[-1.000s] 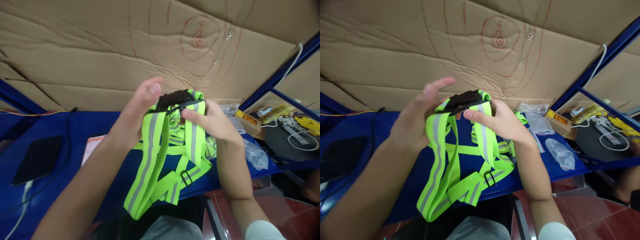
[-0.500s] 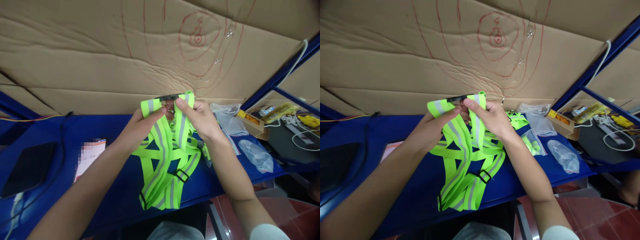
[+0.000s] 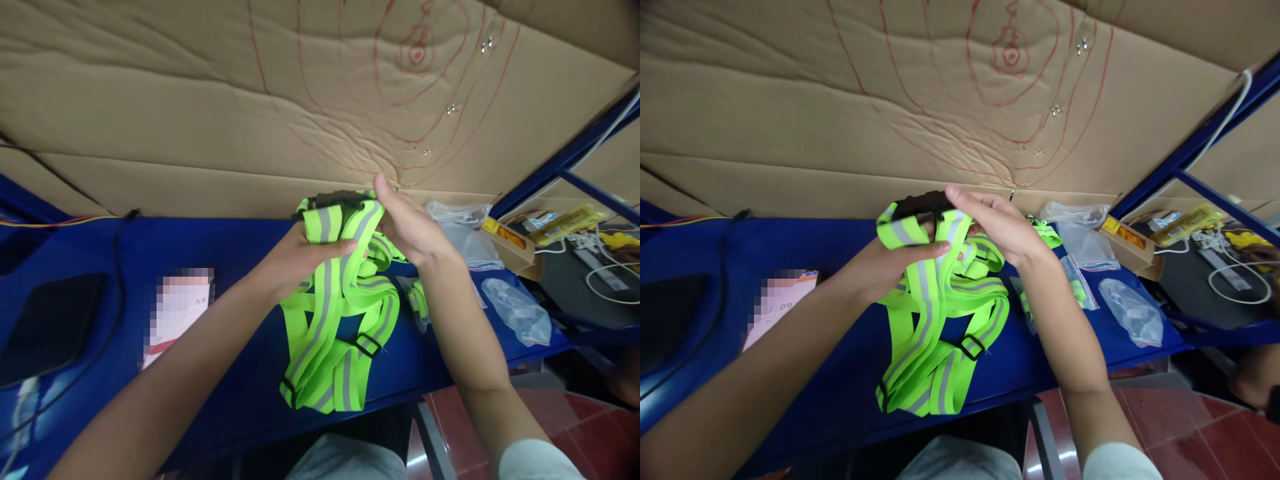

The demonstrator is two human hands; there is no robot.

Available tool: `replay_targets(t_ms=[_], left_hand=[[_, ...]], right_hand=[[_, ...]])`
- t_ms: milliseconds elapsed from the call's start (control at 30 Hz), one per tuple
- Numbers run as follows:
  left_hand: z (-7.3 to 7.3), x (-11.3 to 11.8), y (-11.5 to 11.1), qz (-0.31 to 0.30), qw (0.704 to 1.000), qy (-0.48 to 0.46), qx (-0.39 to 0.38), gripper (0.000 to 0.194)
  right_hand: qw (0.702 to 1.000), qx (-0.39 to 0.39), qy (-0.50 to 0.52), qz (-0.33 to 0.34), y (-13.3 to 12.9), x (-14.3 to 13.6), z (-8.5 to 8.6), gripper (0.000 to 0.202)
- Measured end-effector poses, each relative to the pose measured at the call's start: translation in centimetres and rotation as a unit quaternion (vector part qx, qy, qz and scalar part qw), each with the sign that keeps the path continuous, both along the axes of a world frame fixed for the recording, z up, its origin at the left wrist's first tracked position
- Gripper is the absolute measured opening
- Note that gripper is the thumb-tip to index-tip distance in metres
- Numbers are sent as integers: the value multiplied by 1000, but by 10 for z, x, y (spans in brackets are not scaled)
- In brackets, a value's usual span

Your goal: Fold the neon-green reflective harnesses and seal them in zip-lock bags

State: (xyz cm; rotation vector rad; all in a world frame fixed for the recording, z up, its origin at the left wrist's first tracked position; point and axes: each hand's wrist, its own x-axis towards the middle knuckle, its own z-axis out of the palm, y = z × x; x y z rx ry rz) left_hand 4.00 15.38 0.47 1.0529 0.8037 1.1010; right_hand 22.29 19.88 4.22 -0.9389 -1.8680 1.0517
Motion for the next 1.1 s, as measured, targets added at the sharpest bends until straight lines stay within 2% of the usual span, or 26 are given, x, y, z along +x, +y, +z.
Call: replay_targets(t_ms=[100,200,300,367,433,533,600,667,733,800,867,967,1033,1100], left_hand=[[-5,2,1,-26,997,-44,-52,40],[-6,9,-3,-89,985,-111,-98,28],[-11,19,-12,-115,979,-138,-92,29],[-20,25,-16,-118,986,-101,-64,36],[-33,27,-13,-108,994,-8,9,40],[-45,19,2,-87,985,103,108,34],[-42,7,13,-103,979,120,126,42],[-30,-6,19,-103,973,123,165,67],[-17,-14,18,-59,965,118,228,88],[-7,-15,13,6,953,127,275,94],[-3,-10,6,65,943,161,283,78],[1,-1,-2,125,948,170,238,46],[5,2,-5,138,968,110,180,43],[10,3,-7,113,986,36,116,42]], right_hand=[[989,-109,85,46,-6,4,7,49],[986,-94,137,11,-17,-3,9,41],[983,-99,155,-27,-20,-12,5,37],[976,-99,173,-82,-17,-15,2,37],[969,-93,189,-127,-12,-15,-1,36],[967,-94,194,-137,-8,-12,-2,30],[968,-95,187,-137,-7,-8,-1,27],[966,-82,194,-148,-7,-5,1,24],[962,-65,210,-163,-6,-5,1,22],[962,-57,206,-167,-7,-6,1,23],[969,-51,182,-156,-10,-8,1,27],[983,-49,146,-96,-19,-8,4,37],[991,-54,117,-27,-26,-5,9,44],[994,-46,98,25,-31,-3,12,45]])
